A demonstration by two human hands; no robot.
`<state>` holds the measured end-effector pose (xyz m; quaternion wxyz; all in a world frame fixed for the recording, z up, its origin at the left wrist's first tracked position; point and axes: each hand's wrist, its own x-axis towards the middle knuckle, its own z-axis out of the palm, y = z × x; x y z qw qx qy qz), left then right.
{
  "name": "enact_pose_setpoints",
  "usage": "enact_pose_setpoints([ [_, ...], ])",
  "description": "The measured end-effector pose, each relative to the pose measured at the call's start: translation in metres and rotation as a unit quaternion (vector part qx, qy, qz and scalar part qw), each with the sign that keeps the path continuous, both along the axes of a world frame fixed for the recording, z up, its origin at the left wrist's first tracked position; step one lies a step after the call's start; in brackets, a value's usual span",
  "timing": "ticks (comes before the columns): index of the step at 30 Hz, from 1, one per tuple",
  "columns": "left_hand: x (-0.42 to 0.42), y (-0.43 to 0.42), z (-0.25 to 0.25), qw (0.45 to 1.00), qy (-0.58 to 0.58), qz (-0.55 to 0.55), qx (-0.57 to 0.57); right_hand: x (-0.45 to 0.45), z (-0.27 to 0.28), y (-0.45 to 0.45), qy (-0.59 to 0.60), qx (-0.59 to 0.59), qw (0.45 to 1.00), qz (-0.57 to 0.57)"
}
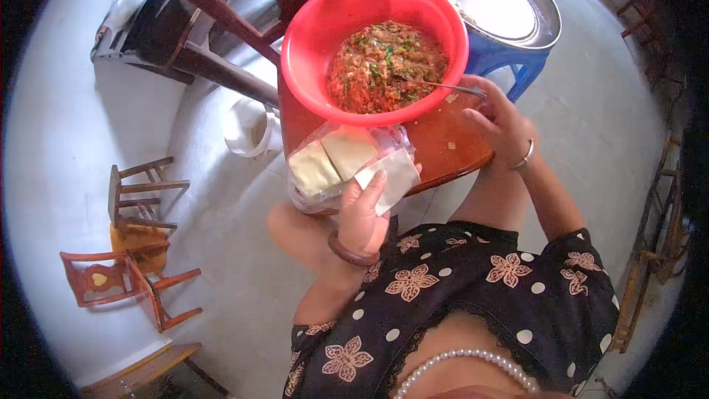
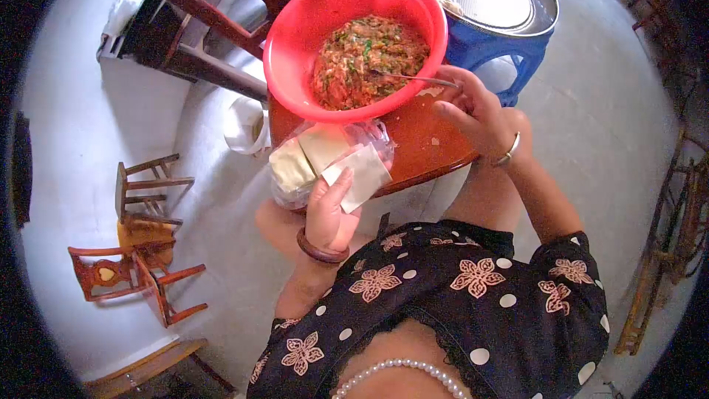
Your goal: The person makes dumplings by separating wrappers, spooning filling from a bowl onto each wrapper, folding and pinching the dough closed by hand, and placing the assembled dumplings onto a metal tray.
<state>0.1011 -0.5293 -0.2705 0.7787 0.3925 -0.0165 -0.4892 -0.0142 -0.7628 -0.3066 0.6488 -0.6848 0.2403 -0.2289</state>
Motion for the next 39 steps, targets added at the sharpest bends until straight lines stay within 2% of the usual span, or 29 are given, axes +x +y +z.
enact_pose_setpoints([
  [2,0.001,0.0,0.0,1.0,-0.008,-0.001,0.018,0.017,0.006,0.002,-0.09,-0.118,0.989,-0.022],
  [3,0.002,0.001,0.0,0.999,-0.016,0.002,0.035,0.025,0.013,0.001,-0.087,-0.117,0.989,-0.022],
  [4,0.002,0.0,-0.001,0.999,-0.013,0.003,0.036,0.032,0.023,-0.003,-0.082,-0.254,0.964,0.014],
  [5,0.002,-0.001,-0.003,0.999,0.048,-0.003,0.019,0.036,0.033,-0.007,-0.075,-0.386,0.918,0.052],
  [6,0.002,-0.002,-0.004,0.994,0.111,-0.007,0.002,0.039,0.042,-0.01,-0.072,-0.385,0.918,0.056],
  [8,0.001,-0.001,-0.005,0.988,0.152,-0.012,0.004,0.042,0.058,-0.015,-0.007,-0.511,0.853,0.105],
  [9,0.001,0.0,-0.004,0.982,0.187,-0.02,0.007,0.041,0.068,-0.017,-0.007,-0.51,0.853,0.11],
  [11,0.002,-0.001,0.003,0.984,0.177,-0.027,-0.008,0.038,0.082,-0.022,-0.047,-0.494,0.863,0.096],
  [15,0.001,-0.001,0.015,0.985,0.169,-0.041,-0.014,0.04,0.075,-0.015,-0.088,-0.508,0.845,0.139],
  [19,-0.003,0.0,0.012,0.988,0.149,-0.047,0.0,0.037,0.068,-0.009,-0.053,-0.506,0.846,0.158],
  [24,-0.005,0.0,0.009,0.99,0.116,-0.075,0.023,0.037,0.067,-0.004,-0.069,-0.494,0.843,0.199],
  [28,-0.005,0.001,0.008,0.988,0.137,-0.07,0.02,0.04,0.068,-0.011,-0.065,-0.479,0.841,0.244],
  [32,-0.003,0.001,0.009,0.986,0.143,-0.081,0.02,0.046,0.08,-0.023,-0.1,-0.475,0.847,0.215],
  [39,-0.007,0.005,0.016,0.983,0.168,-0.064,0.044,0.049,0.084,-0.017,-0.069,-0.459,0.847,0.26],
])
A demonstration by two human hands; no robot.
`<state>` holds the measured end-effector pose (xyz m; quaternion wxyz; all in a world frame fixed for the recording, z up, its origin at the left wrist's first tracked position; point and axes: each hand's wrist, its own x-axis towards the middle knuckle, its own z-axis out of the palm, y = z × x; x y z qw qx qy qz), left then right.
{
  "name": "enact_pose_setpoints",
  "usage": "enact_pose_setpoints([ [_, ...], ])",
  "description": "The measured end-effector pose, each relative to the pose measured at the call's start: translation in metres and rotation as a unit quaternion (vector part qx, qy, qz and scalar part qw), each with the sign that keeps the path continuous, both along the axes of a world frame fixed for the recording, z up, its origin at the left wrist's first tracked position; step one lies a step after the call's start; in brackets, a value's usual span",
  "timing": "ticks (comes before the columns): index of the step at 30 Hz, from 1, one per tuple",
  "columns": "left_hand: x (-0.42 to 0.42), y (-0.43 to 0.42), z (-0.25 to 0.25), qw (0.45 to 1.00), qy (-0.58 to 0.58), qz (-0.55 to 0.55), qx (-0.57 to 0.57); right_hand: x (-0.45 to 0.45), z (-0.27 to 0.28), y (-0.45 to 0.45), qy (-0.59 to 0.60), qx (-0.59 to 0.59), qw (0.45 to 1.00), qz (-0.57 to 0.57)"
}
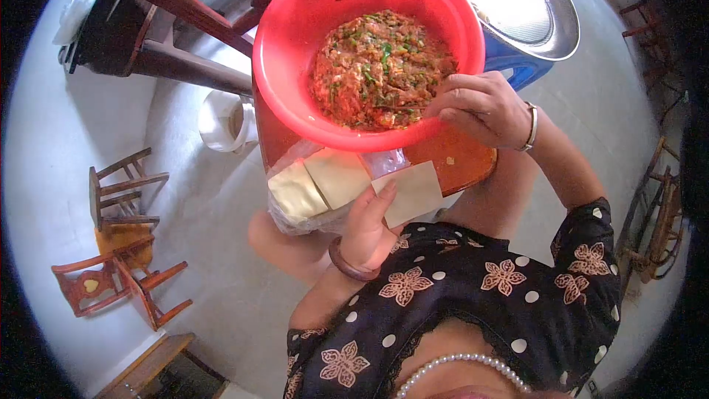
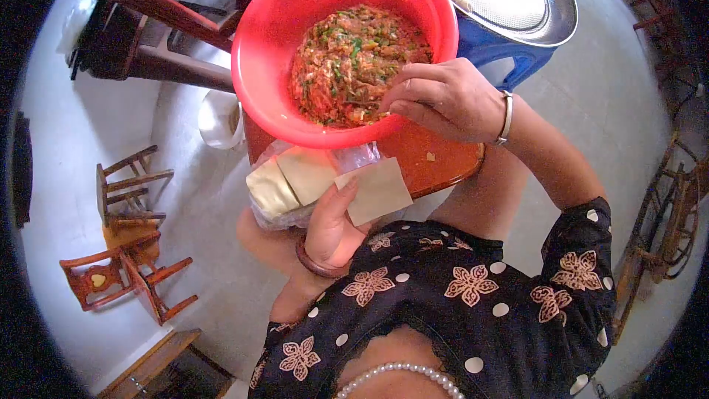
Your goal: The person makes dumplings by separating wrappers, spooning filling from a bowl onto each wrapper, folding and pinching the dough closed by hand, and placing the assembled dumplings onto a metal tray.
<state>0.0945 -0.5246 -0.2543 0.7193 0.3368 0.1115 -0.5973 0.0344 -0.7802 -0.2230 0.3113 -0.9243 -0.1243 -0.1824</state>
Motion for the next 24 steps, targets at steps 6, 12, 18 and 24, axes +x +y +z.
enact_pose_setpoints([
  [6,0.002,0.0,0.002,1.0,0.003,0.005,0.001,-0.004,0.0,-0.005,0.063,0.098,0.993,0.007],
  [12,0.005,0.001,0.004,1.0,0.0,0.007,-0.009,-0.003,-0.006,-0.002,0.082,0.146,0.986,0.018],
  [18,0.006,0.006,0.006,1.0,-0.017,0.007,0.009,-0.01,-0.004,0.005,0.112,0.199,0.973,-0.019],
  [24,0.008,0.007,0.003,1.0,0.005,0.016,-0.007,-0.011,-0.008,0.016,0.173,0.482,0.844,-0.161],
])
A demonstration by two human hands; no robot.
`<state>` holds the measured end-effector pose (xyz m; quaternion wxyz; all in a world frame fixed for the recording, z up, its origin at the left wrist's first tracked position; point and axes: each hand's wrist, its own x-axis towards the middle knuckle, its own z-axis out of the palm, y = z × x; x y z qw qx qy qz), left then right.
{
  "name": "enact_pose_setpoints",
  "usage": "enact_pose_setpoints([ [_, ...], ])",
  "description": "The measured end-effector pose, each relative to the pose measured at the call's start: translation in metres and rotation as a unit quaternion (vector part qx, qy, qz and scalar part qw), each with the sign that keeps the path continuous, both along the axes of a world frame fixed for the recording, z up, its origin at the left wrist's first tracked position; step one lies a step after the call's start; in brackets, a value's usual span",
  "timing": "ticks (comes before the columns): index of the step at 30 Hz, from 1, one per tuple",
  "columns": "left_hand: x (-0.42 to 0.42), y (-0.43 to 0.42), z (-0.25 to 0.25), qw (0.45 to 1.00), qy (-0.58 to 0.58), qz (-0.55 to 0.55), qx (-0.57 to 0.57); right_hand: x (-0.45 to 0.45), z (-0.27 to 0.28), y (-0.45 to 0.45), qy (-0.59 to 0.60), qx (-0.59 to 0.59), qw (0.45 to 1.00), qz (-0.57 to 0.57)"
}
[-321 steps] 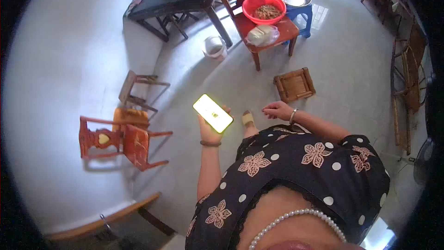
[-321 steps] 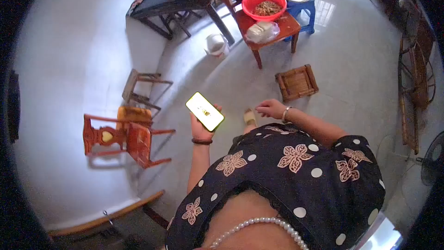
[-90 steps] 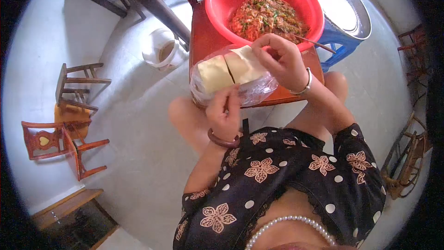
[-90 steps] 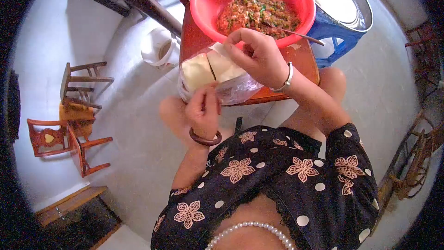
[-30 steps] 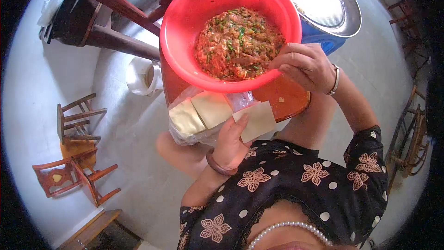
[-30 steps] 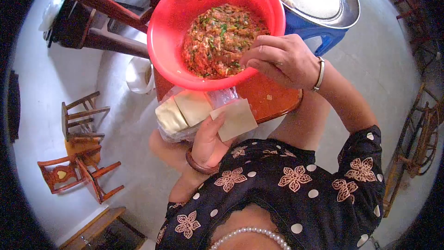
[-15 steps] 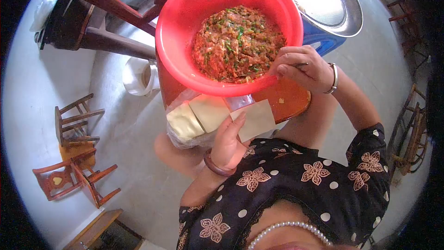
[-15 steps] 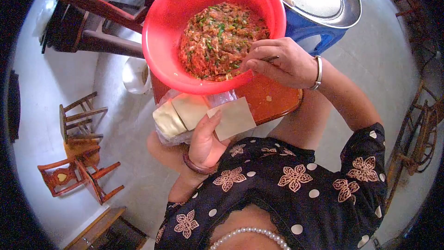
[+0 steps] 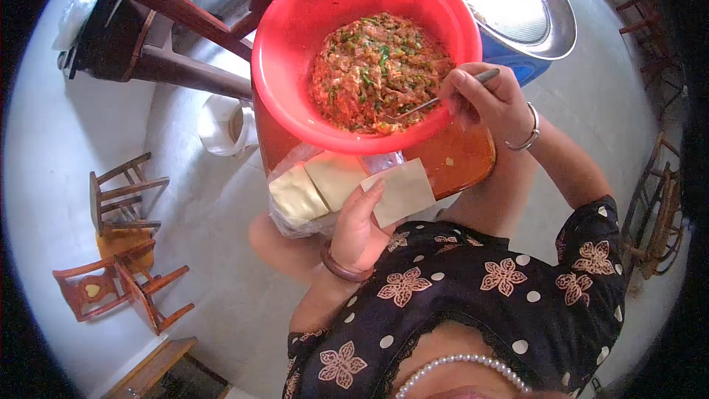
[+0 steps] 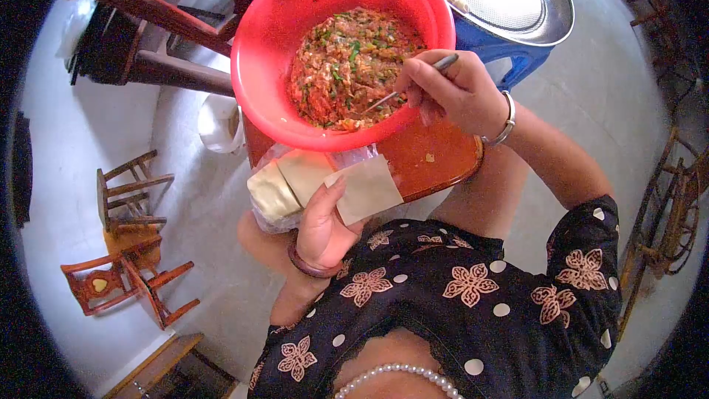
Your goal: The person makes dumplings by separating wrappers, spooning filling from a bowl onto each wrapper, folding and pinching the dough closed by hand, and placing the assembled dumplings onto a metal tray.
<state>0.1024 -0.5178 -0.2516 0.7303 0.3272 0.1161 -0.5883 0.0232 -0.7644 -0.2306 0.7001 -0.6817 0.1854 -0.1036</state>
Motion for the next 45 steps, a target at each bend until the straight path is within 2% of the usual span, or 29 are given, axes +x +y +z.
enact_pose_setpoints([
  [3,0.003,-0.002,0.001,1.0,0.006,-0.008,-0.012,0.004,-0.001,-0.003,0.03,0.027,0.998,-0.052],
  [9,0.014,-0.006,0.016,0.998,-0.011,-0.005,-0.055,0.009,-0.007,-0.012,-0.012,0.084,0.994,-0.064],
  [11,0.019,-0.007,0.017,0.998,0.009,0.009,-0.059,0.006,-0.004,-0.009,-0.028,0.121,0.986,-0.107],
  [15,0.027,-0.009,0.02,0.994,0.062,0.052,-0.073,-0.013,0.004,0.011,-0.087,0.1,0.988,-0.083],
  [17,0.032,-0.012,0.018,0.989,0.081,0.078,-0.094,-0.023,0.003,0.017,-0.146,0.058,0.988,0.001],
  [18,0.034,-0.014,0.017,0.983,0.099,0.099,-0.116,-0.024,0.001,0.018,-0.146,0.059,0.988,0.004],
  [19,0.039,-0.012,0.011,0.978,0.099,0.07,-0.168,-0.025,-0.001,0.019,-0.197,-0.104,0.973,0.056],
  [20,0.039,-0.014,0.01,0.978,0.098,0.071,-0.169,-0.025,-0.002,0.019,-0.242,-0.264,0.928,0.105],
  [21,0.039,-0.014,0.01,0.982,0.086,0.089,-0.142,-0.025,-0.005,0.02,-0.244,-0.265,0.927,0.105],
  [23,0.04,-0.017,0.01,0.985,0.076,0.106,-0.115,-0.022,-0.004,0.016,-0.311,-0.438,0.822,0.188],
  [24,0.042,-0.016,0.008,0.986,0.076,0.113,-0.097,-0.023,-0.002,0.017,-0.31,-0.438,0.823,0.187],
  [26,0.045,-0.013,0.003,0.987,0.073,0.119,-0.08,-0.025,-0.001,0.017,-0.326,-0.519,0.765,0.199],
  [28,0.044,-0.006,-0.004,0.98,0.081,0.101,-0.153,-0.025,-0.006,0.016,-0.333,-0.514,0.765,0.198],
  [30,0.045,-0.004,-0.004,0.98,0.085,0.1,-0.151,-0.025,-0.008,0.017,-0.338,-0.51,0.766,0.198],
  [32,0.046,-0.003,-0.006,0.98,0.089,0.099,-0.149,-0.025,-0.012,0.021,-0.331,-0.414,0.835,0.145],
  [33,0.046,-0.001,-0.006,0.978,0.093,0.11,-0.152,-0.026,-0.014,0.025,-0.332,-0.414,0.835,0.145],
  [35,0.045,-0.001,-0.007,0.976,0.097,0.121,-0.154,-0.033,-0.02,0.034,-0.259,-0.177,0.946,0.083],
  [37,0.043,-0.003,-0.001,0.99,0.014,0.105,-0.09,-0.031,-0.021,0.038,-0.24,-0.14,0.959,0.064],
  [42,0.042,0.003,-0.002,0.987,0.036,0.119,-0.099,-0.026,-0.024,0.041,-0.204,-0.059,0.977,0.012],
  [44,0.039,0.003,-0.002,0.988,0.035,0.124,-0.09,-0.024,-0.031,0.039,-0.219,-0.058,0.972,-0.063],
  [45,0.036,0.004,-0.002,0.989,0.008,0.13,-0.063,-0.026,-0.025,0.034,-0.173,-0.049,0.982,-0.06],
])
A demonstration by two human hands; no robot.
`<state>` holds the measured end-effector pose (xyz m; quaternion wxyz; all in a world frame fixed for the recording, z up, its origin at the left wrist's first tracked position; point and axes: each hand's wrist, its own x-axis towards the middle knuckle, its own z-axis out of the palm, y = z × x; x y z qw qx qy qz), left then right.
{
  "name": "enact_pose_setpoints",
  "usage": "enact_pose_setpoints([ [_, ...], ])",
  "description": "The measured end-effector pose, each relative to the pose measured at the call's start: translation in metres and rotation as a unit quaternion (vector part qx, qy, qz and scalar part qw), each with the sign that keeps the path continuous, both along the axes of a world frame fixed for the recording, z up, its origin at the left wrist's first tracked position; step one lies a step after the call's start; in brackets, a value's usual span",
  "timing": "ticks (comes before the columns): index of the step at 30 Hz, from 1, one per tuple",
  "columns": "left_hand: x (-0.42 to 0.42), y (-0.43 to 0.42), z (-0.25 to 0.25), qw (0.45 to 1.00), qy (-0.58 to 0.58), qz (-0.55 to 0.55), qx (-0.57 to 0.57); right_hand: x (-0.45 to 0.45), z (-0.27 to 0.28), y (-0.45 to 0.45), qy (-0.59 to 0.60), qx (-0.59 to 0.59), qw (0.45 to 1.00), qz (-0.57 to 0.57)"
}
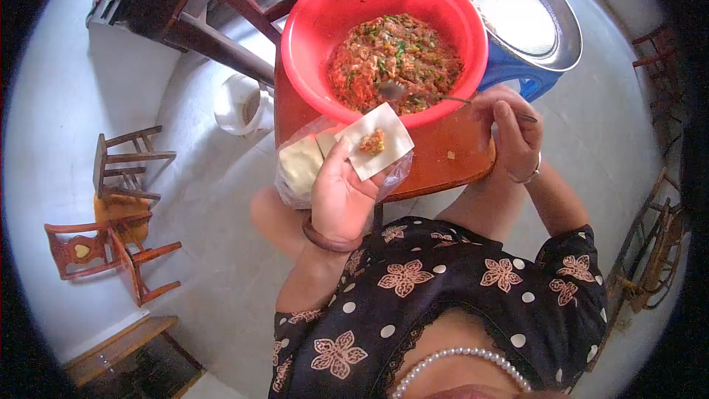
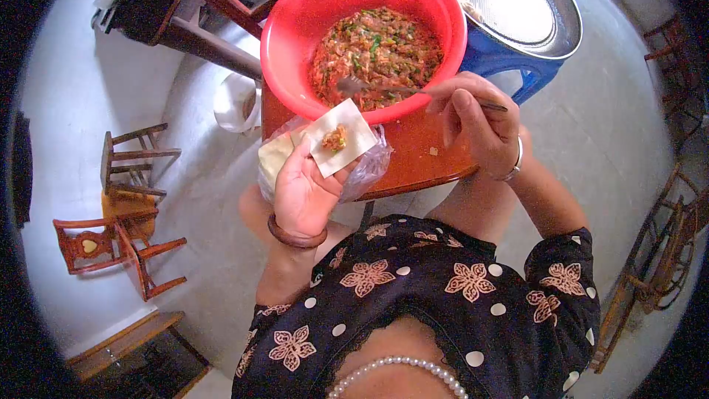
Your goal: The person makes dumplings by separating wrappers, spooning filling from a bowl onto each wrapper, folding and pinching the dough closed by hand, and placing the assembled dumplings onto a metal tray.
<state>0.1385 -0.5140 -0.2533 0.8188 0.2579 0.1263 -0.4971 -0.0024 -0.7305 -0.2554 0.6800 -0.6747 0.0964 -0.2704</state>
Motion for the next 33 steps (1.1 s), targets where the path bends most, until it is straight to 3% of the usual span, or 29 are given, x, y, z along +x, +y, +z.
enact_pose_setpoints([
  [1,-0.002,0.0,0.0,0.999,-0.023,0.006,0.03,0.001,-0.001,-0.005,0.0,-0.001,1.0,-0.002],
  [3,-0.007,0.004,0.003,0.999,-0.044,-0.009,0.027,0.004,-0.003,-0.018,0.025,-0.296,0.955,-0.025],
  [9,-0.022,0.008,-0.007,0.995,-0.059,-0.033,0.074,0.009,-0.005,-0.023,0.078,-0.402,0.912,-0.02],
  [16,-0.025,0.005,-0.003,0.997,-0.038,-0.049,0.041,0.015,-0.031,-0.019,0.058,-0.356,0.932,-0.031],
  [18,-0.025,0.005,-0.001,0.997,-0.039,-0.041,0.052,0.006,-0.042,-0.009,0.099,-0.091,0.988,-0.081],
  [19,-0.025,0.006,-0.001,0.997,-0.041,-0.035,0.06,-0.002,-0.04,0.0,0.1,-0.09,0.988,-0.077],
  [21,-0.024,0.007,-0.002,0.995,-0.051,-0.052,0.071,-0.019,-0.031,0.019,0.244,-0.056,0.954,-0.167],
  [22,-0.023,0.007,-0.002,0.992,-0.063,-0.074,0.079,-0.023,-0.047,0.025,0.169,-0.162,0.965,-0.121],
  [23,-0.023,0.005,-0.001,0.992,-0.062,-0.075,0.081,-0.026,-0.056,0.028,0.171,-0.16,0.965,-0.121],
  [25,-0.027,-0.002,0.0,0.988,-0.073,-0.097,0.099,-0.021,-0.054,0.044,0.157,-0.203,0.966,0.039],
  [26,-0.028,-0.003,-0.002,0.987,-0.07,-0.106,0.099,-0.018,-0.058,0.049,0.162,-0.2,0.966,0.032],
  [28,-0.03,-0.005,-0.009,0.978,-0.131,-0.151,0.062,-0.01,-0.07,0.053,0.06,-0.176,0.981,0.052],
  [33,-0.038,-0.008,-0.016,0.965,-0.2,-0.14,0.097,-0.004,-0.07,0.058,0.035,-0.181,0.983,0.017],
])
